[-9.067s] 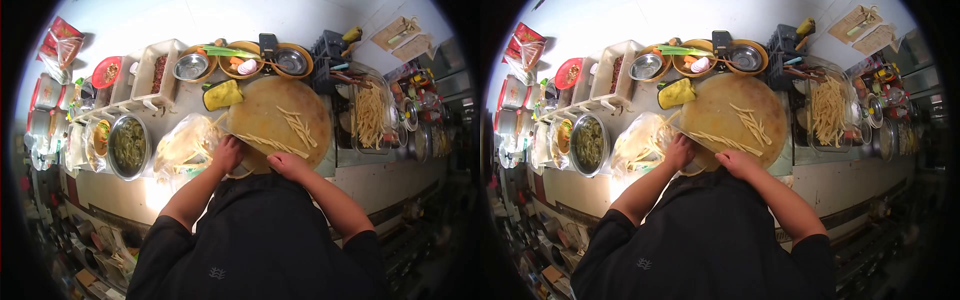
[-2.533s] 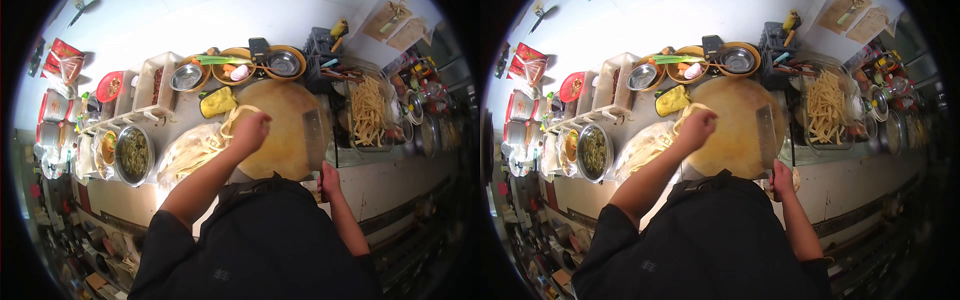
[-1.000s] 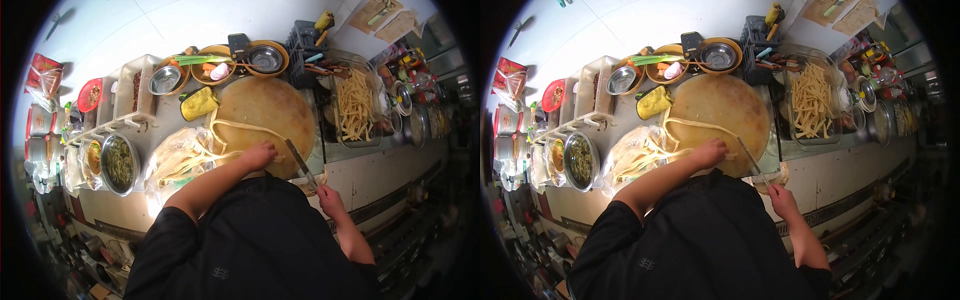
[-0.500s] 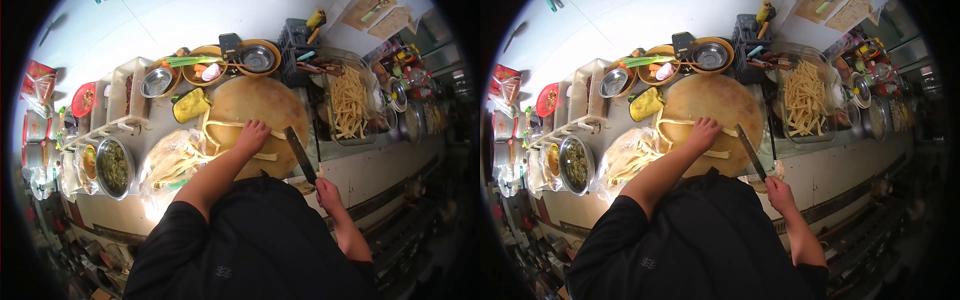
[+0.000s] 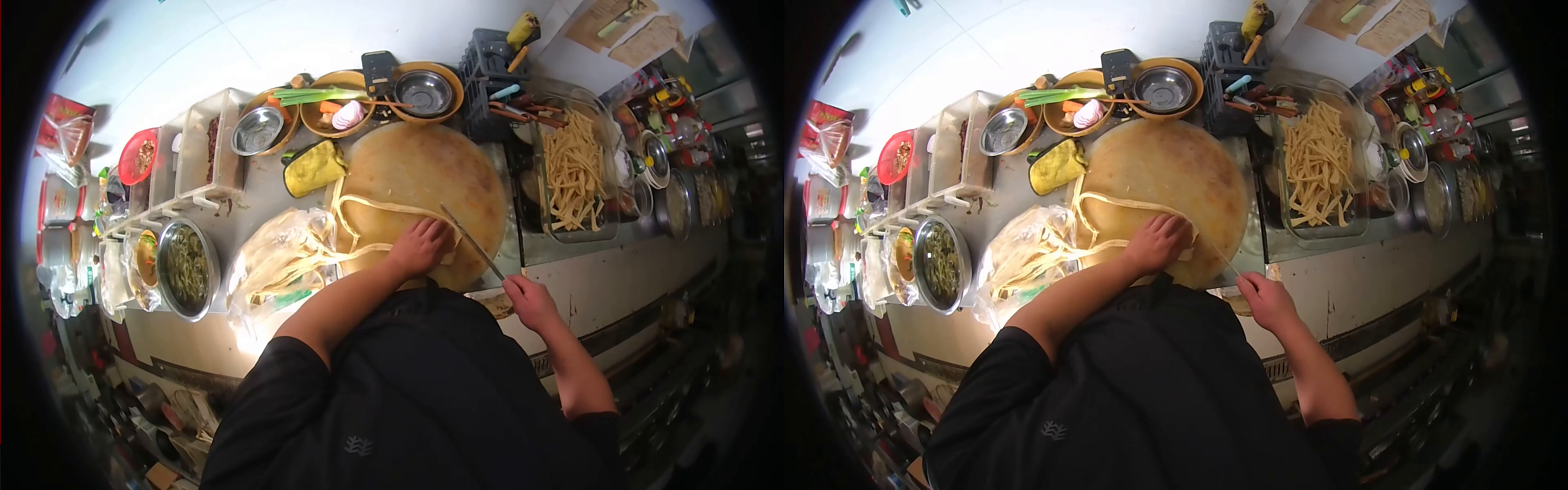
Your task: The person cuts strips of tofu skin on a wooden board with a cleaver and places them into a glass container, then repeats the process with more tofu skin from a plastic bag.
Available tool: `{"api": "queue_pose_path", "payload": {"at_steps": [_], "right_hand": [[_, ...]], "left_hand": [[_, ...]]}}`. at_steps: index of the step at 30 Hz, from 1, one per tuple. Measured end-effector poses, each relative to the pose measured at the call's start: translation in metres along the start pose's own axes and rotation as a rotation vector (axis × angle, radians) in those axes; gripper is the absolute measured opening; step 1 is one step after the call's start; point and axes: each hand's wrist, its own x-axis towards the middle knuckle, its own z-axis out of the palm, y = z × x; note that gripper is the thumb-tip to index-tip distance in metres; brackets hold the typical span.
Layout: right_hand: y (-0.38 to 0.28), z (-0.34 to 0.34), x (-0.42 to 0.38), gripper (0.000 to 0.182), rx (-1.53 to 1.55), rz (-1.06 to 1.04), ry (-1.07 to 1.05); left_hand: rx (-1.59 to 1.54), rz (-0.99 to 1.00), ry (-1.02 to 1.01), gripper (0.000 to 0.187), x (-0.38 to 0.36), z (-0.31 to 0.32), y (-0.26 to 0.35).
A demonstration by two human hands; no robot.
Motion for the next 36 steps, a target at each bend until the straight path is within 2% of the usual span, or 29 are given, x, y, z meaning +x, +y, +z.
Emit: {"api": "queue_pose_path", "payload": {"at_steps": [5, 7, 11, 14, 20, 22, 32, 36], "right_hand": [[-0.005, 0.006, 0.006, 0.044, 0.002, -0.047, 0.055], [-0.007, 0.007, 0.008, 0.044, 0.046, 0.002, 0.063], [-0.01, 0.012, 0.01, 0.044, 0.093, 0.015, 0.059], [-0.014, 0.018, 0.013, 0.045, 0.093, -0.032, 0.056], [-0.018, 0.024, 0.016, 0.044, 0.032, 0.023, 0.022], [-0.014, 0.026, 0.016, 0.045, -0.025, -0.067, 0.062], [-0.007, 0.032, 0.031, 0.047, -0.086, -0.067, 0.018], [-0.015, 0.033, 0.051, 0.048, -0.104, -0.15, 0.04]], "left_hand": [[0.015, -0.021, -0.003, 0.047, 0.009, -0.01, 0.004], [0.001, -0.02, -0.023, 0.044, 0.009, -0.01, 0.005], [-0.024, 0.008, -0.017, 0.042, 0.005, -0.007, 0.002], [-0.016, 0.008, -0.096, 0.04, 0.006, -0.009, 0.002], [0.012, 0.039, -0.1, 0.04, 0.008, -0.011, 0.0], [0.008, 0.02, -0.128, 0.043, 0.007, -0.008, -0.001], [0.001, -0.019, -0.147, 0.048, 0.012, -0.015, -0.002], [0.01, -0.041, -0.163, 0.05, 0.012, -0.019, 0.0]]}}
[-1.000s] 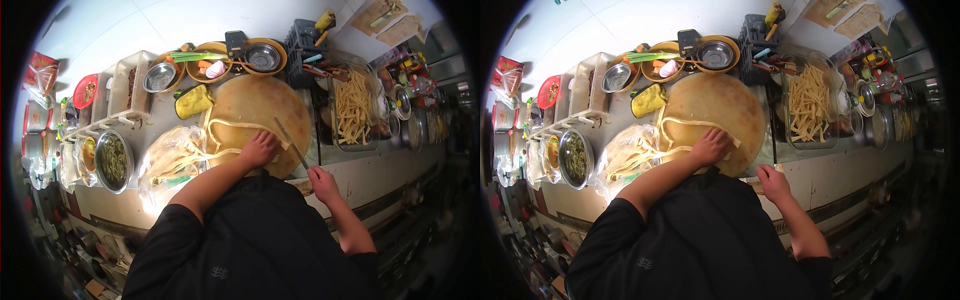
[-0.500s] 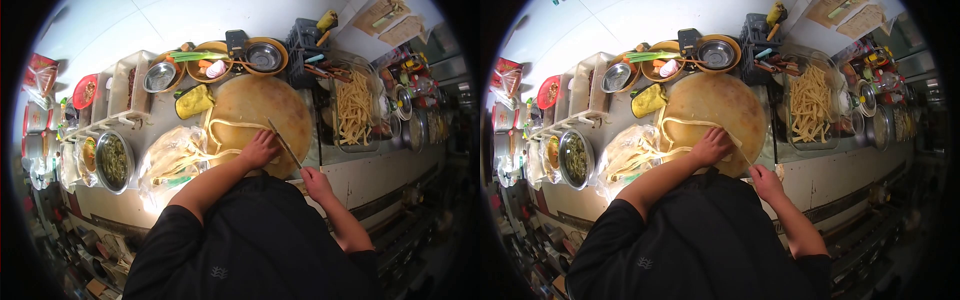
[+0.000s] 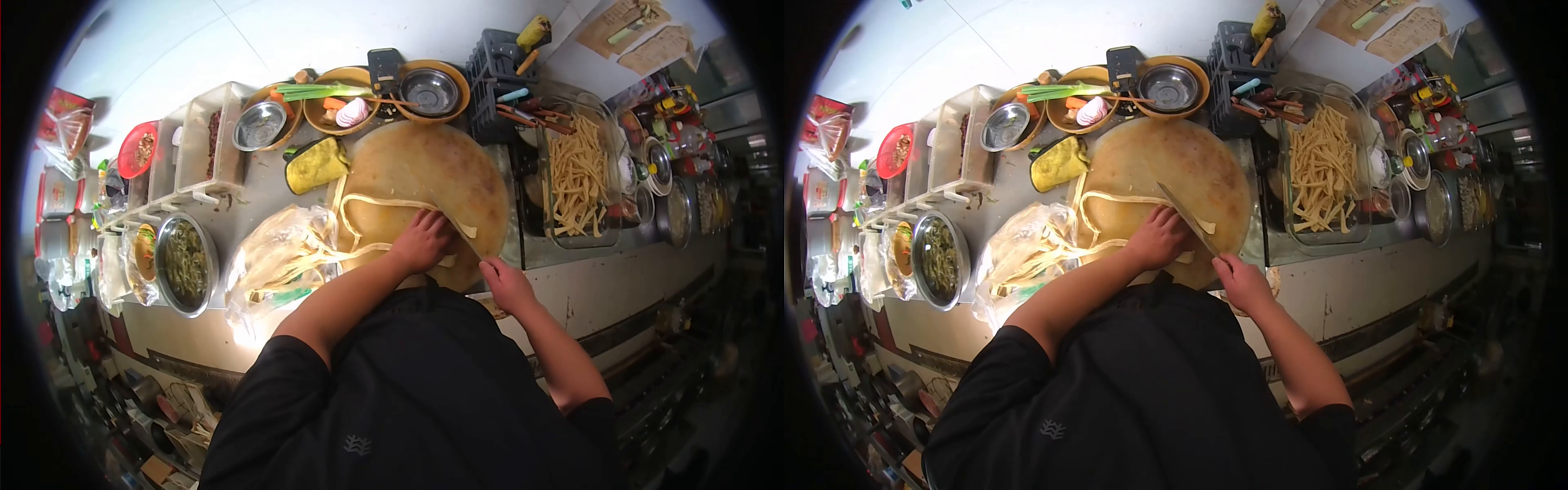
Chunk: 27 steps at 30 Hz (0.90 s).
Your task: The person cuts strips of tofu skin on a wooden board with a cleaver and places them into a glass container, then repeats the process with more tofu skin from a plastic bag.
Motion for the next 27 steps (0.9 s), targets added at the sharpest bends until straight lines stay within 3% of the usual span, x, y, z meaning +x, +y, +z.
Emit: {"api": "queue_pose_path", "payload": {"at_steps": [11, 16, 27], "right_hand": [[-0.011, -0.002, -0.013, 0.047, 0.071, 0.048, 0.001], [-0.012, -0.011, -0.013, 0.049, 0.008, 0.042, -0.02], [-0.019, -0.033, -0.009, 0.052, -0.159, 0.032, -0.11]], "left_hand": [[-0.076, -0.047, -0.005, 0.054, 0.0, 0.004, -0.005], [-0.044, -0.17, 0.013, 0.057, -0.007, -0.004, -0.016], [-0.012, -0.17, 0.001, 0.056, -0.01, -0.009, -0.02]]}}
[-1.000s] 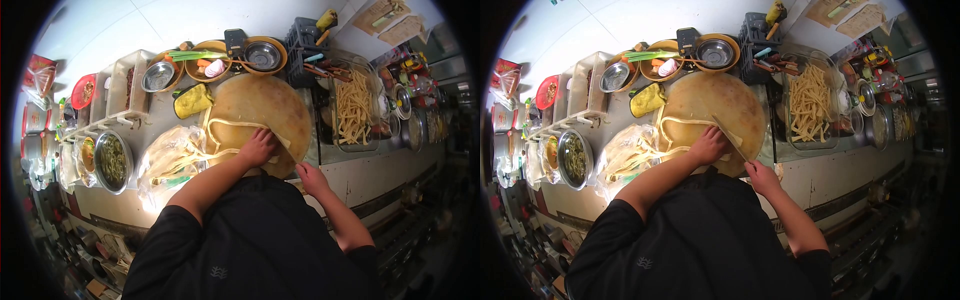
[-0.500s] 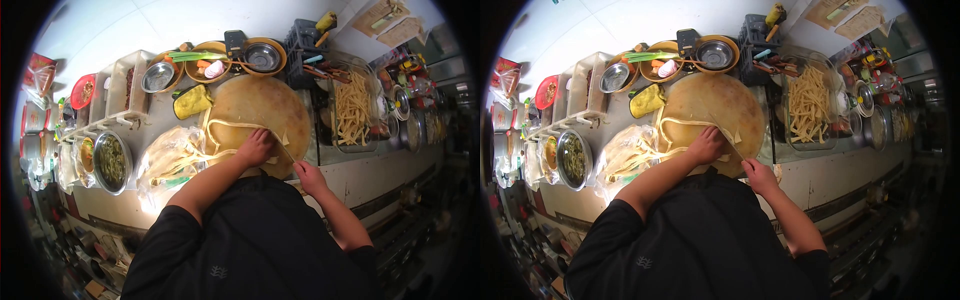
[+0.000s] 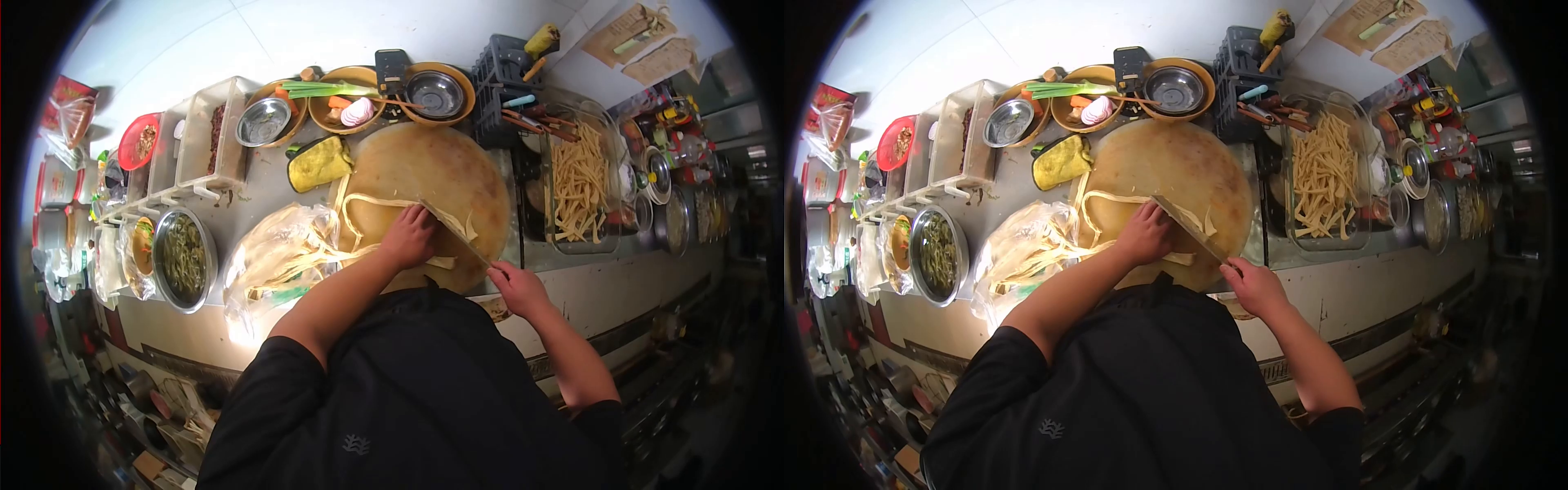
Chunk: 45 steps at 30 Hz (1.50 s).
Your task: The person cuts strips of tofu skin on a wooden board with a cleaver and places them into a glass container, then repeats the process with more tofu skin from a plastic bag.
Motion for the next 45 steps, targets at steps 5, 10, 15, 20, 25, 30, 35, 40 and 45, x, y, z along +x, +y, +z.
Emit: {"api": "queue_pose_path", "payload": {"at_steps": [5, 10, 15, 20, 25, 30, 35, 40, 45], "right_hand": [[-0.002, -0.004, 0.002, 0.052, 0.0, -0.012, -0.013], [0.005, -0.003, 0.003, 0.05, 0.024, -0.055, 0.032], [0.009, -0.002, 0.007, 0.047, 0.135, -0.026, 0.026], [0.018, 0.004, 0.006, 0.043, 0.301, 0.095, -0.027], [0.031, 0.01, -0.012, 0.043, 0.353, 0.129, -0.016], [0.038, 0.014, -0.038, 0.043, 0.367, 0.219, -0.074], [0.033, 0.007, -0.048, 0.043, 0.22, 0.11, 0.017], [0.034, 0.0, -0.044, 0.045, 0.031, 0.02, 0.01], [0.03, -0.014, -0.035, 0.043, -0.04, -0.015, -0.035]], "left_hand": [[-0.015, -0.002, -0.015, 0.055, 0.001, -0.002, -0.001], [-0.061, 0.021, 0.133, 0.042, 0.006, 0.014, -0.011], [-0.042, 0.008, 0.159, 0.032, 0.019, 0.013, -0.021], [-0.019, 0.009, 0.033, 0.028, 0.037, 0.003, -0.021], [0.004, 0.255, -0.111, 0.027, 0.035, 0.008, -0.021], [-0.043, 0.335, -0.02, 0.028, 0.016, 0.012, -0.003], [0.079, 0.253, 0.031, 0.029, -0.008, 0.015, 0.014], [0.068, 0.246, 0.139, 0.033, -0.013, 0.019, 0.014], [0.071, 0.261, 0.161, 0.033, -0.017, 0.024, 0.012]]}}
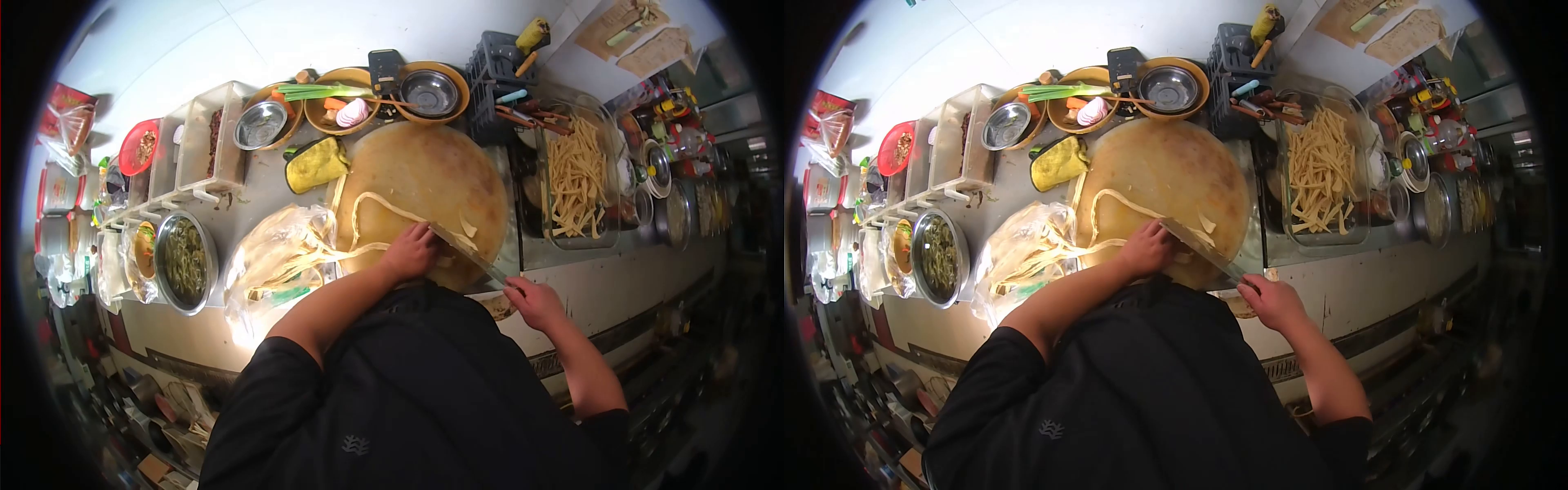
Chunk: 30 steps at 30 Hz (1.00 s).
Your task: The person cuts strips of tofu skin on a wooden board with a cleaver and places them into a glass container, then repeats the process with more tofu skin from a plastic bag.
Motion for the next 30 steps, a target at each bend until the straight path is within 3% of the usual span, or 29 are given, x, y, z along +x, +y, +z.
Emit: {"api": "queue_pose_path", "payload": {"at_steps": [11, 16, 25, 30], "right_hand": [[0.012, -0.022, 0.016, 0.041, -0.085, -0.076, -0.065], [0.025, -0.013, 0.031, 0.04, 0.002, -0.183, -0.048], [0.014, -0.005, 0.057, 0.043, 0.082, -0.171, -0.041], [0.005, -0.002, 0.044, 0.042, 0.13, -0.191, -0.036]], "left_hand": [[-0.001, -0.085, -0.046, 0.034, 0.0, -0.006, 0.012], [0.004, -0.089, 0.01, 0.034, 0.002, -0.009, 0.017], [0.078, -0.097, 0.115, 0.035, 0.001, -0.007, 0.022], [0.045, -0.175, 0.055, 0.028, -0.005, -0.007, 0.025]]}}
